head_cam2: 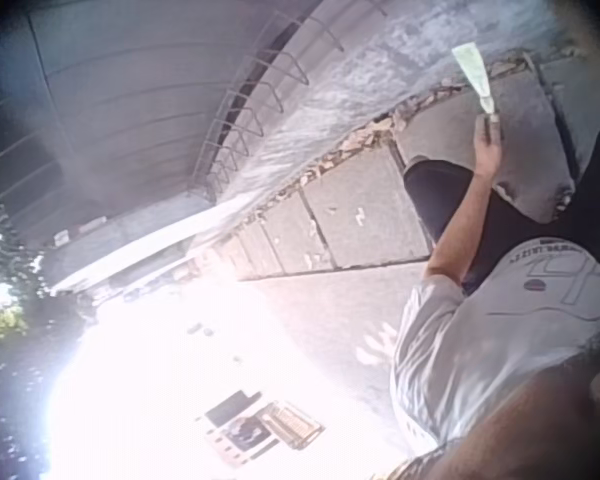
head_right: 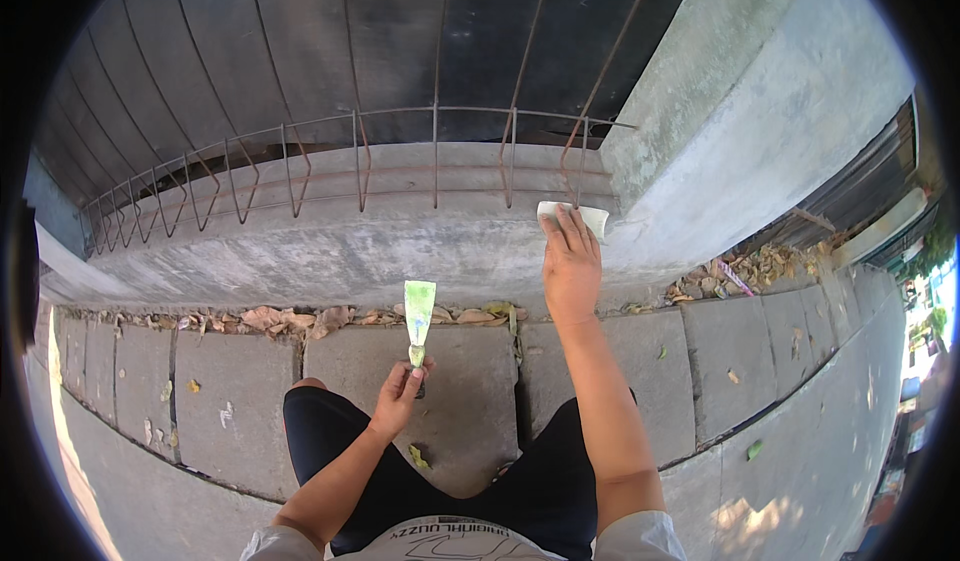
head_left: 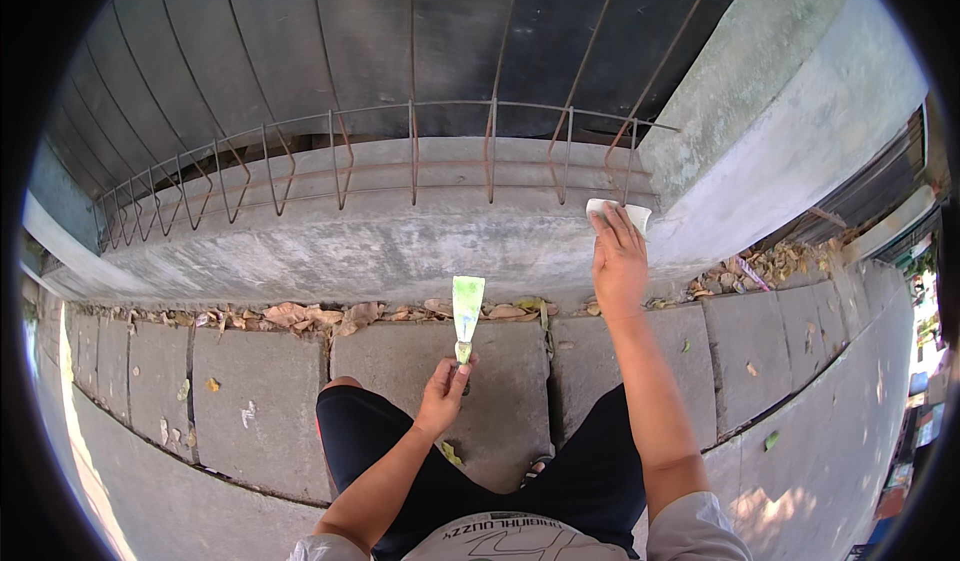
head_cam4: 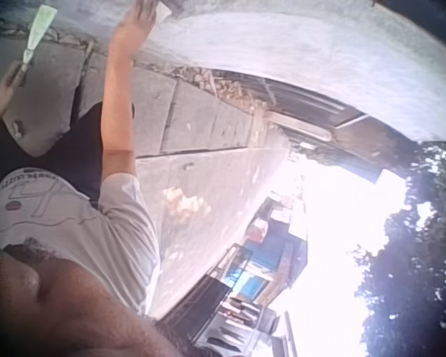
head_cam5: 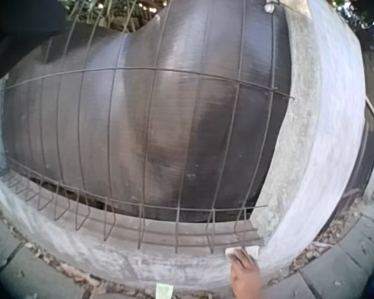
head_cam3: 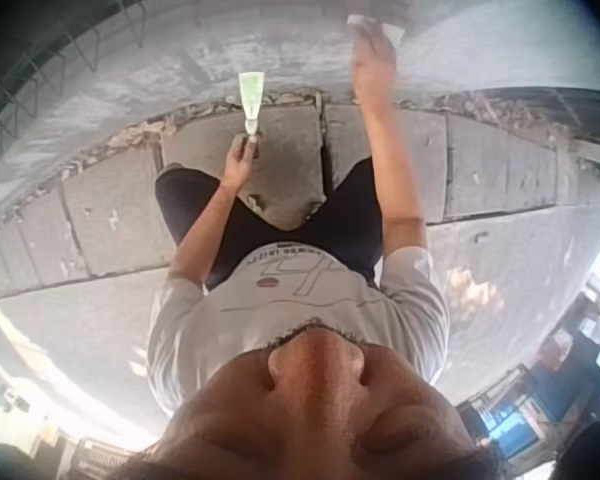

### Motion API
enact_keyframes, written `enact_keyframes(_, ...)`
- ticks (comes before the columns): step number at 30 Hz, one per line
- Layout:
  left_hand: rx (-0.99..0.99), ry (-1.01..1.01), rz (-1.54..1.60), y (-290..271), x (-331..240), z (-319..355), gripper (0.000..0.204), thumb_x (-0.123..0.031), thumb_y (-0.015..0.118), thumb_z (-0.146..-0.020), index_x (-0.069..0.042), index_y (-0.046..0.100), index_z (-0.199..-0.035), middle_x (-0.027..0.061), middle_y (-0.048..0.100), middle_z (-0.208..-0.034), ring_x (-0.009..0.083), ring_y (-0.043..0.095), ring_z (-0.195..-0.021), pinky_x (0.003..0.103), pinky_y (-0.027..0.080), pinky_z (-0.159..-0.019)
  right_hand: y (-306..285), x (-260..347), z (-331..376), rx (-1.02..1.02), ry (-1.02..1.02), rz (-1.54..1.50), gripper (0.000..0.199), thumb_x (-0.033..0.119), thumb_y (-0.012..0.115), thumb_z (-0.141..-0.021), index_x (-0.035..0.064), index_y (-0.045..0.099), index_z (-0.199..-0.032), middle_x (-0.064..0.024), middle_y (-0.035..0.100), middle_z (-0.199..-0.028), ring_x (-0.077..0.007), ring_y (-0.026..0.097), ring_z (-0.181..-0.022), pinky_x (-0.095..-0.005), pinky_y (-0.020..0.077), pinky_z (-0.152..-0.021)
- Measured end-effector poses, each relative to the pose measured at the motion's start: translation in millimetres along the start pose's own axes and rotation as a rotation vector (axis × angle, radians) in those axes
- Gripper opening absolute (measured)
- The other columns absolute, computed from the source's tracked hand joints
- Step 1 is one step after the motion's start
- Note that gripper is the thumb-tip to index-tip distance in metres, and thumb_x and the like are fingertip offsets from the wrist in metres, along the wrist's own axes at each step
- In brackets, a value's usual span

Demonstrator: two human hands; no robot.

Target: The person scrapes a concrete wall with a scraper and then wipes the surface with a cloth. They move along the wall, scraping and wiping different sections, including the base and a corner area.

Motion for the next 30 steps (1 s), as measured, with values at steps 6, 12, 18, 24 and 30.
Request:
enact_keyframes(6,0.007,0.039,0.055,3.4,1.2,-3.1,0.026,-0.023,0.049,-0.104,-0.003,0.055,-0.120,0.0045,0.063,-0.120,0.0096,0.055,-0.111,0.027,0.039,-0.099,7.0,8.4,-9.9,0.042,0.057,0.015,0.037,0.000,0.061,-0.084,0.0076,0.064,-0.120,-0.0114,0.061,-0.130,-0.0314,0.055,-0.125,-0.0415,0.0457,-0.106)
enact_keyframes(12,0.060,0.028,0.041,10.7,-2.8,-9.0,0.025,-0.023,0.046,-0.105,0.000,0.052,-0.113,0.0109,0.058,-0.128,0.0212,0.055,-0.122,0.032,0.040,-0.104,27.3,43.2,-16.1,0.135,0.002,-0.022,0.032,0.005,0.054,-0.092,0.0036,0.061,-0.122,-0.0117,0.059,-0.134,-0.0294,0.050,-0.130,-0.0414,0.0376,-0.113)
enact_keyframes(18,0.014,0.060,0.039,1.7,-1.3,-5.8,0.024,-0.022,0.046,-0.105,-0.001,0.052,-0.116,0.0103,0.059,-0.128,0.0204,0.057,-0.119,0.032,0.041,-0.101,12.9,6.8,-19.7,0.142,0.104,0.010,0.031,0.007,0.053,-0.094,0.0041,0.062,-0.123,-0.0097,0.060,-0.133,-0.0281,0.050,-0.131,-0.0410,0.0374,-0.113)
enact_keyframes(24,0.007,0.100,0.061,3.2,-0.2,-9.7,0.021,-0.021,0.048,-0.105,-0.002,0.052,-0.113,0.0095,0.060,-0.125,0.0197,0.057,-0.118,0.032,0.041,-0.100,26.8,75.5,-18.2,0.158,-0.001,-0.079,0.033,0.005,0.052,-0.093,0.0049,0.060,-0.125,-0.0105,0.057,-0.137,-0.0291,0.046,-0.134,-0.0403,0.0348,-0.115)
enact_keyframes(30,-0.006,0.085,0.041,-4.7,-4.5,-3.8,0.021,-0.021,0.048,-0.104,-0.001,0.051,-0.112,0.0091,0.059,-0.126,0.0192,0.057,-0.116,0.031,0.041,-0.101,25.9,37.6,-16.9,0.145,0.105,-0.009,0.035,0.006,0.052,-0.092,0.0051,0.059,-0.127,-0.0104,0.057,-0.136,-0.0300,0.047,-0.133,-0.0414,0.0350,-0.114)
Point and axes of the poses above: each hand's wrist, its own z-axis away from the middle knuckle, its own y-axis out of the palm, x = y × z, the point moved 1 cm from there along -z, towards the middle knuckle
